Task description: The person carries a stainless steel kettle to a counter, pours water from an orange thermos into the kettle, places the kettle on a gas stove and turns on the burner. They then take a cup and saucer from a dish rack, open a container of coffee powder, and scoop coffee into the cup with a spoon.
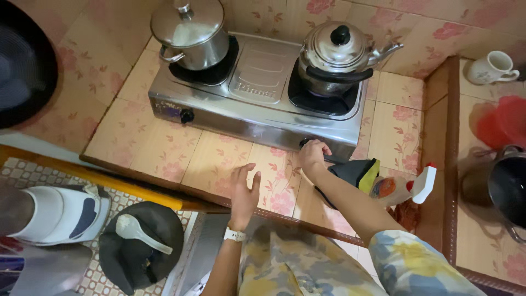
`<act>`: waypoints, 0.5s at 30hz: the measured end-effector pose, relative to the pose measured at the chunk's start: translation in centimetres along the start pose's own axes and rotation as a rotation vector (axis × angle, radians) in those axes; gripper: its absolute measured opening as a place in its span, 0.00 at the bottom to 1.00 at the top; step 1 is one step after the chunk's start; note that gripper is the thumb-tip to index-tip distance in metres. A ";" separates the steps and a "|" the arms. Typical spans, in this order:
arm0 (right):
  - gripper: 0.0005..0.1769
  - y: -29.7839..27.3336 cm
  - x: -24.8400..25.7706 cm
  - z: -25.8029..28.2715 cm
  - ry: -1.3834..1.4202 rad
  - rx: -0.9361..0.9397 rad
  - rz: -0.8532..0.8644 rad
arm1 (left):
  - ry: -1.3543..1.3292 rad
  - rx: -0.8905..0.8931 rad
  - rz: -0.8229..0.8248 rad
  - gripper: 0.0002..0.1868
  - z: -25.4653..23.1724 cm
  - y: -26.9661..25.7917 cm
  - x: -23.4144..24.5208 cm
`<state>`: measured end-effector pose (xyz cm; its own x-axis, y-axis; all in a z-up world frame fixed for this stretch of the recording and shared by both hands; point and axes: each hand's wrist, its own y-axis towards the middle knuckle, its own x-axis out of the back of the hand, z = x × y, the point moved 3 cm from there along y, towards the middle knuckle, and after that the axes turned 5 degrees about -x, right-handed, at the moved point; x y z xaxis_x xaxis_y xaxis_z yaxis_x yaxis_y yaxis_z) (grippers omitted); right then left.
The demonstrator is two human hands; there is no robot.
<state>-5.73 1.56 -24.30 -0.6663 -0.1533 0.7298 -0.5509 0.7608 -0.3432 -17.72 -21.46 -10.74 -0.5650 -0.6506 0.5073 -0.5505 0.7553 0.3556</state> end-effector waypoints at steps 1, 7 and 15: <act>0.16 -0.2 -0.1 -0.3 0.107 -0.036 0.001 | -0.007 0.002 0.007 0.14 0.0 -0.2 0.3; 0.15 -4.2 1.9 -4.6 0.766 -0.246 -0.115 | -0.023 -0.033 0.065 0.14 1.1 0.6 1.8; 0.22 -13.5 9.9 -12.6 1.261 -0.454 -0.159 | -0.111 -0.205 0.195 0.17 -2.3 6.8 -1.1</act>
<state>1.45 -2.22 -5.00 0.4362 0.2337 0.8690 -0.2009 0.9666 -0.1591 -19.44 -15.43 -7.10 -0.7178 -0.4876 0.4969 -0.2955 0.8597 0.4167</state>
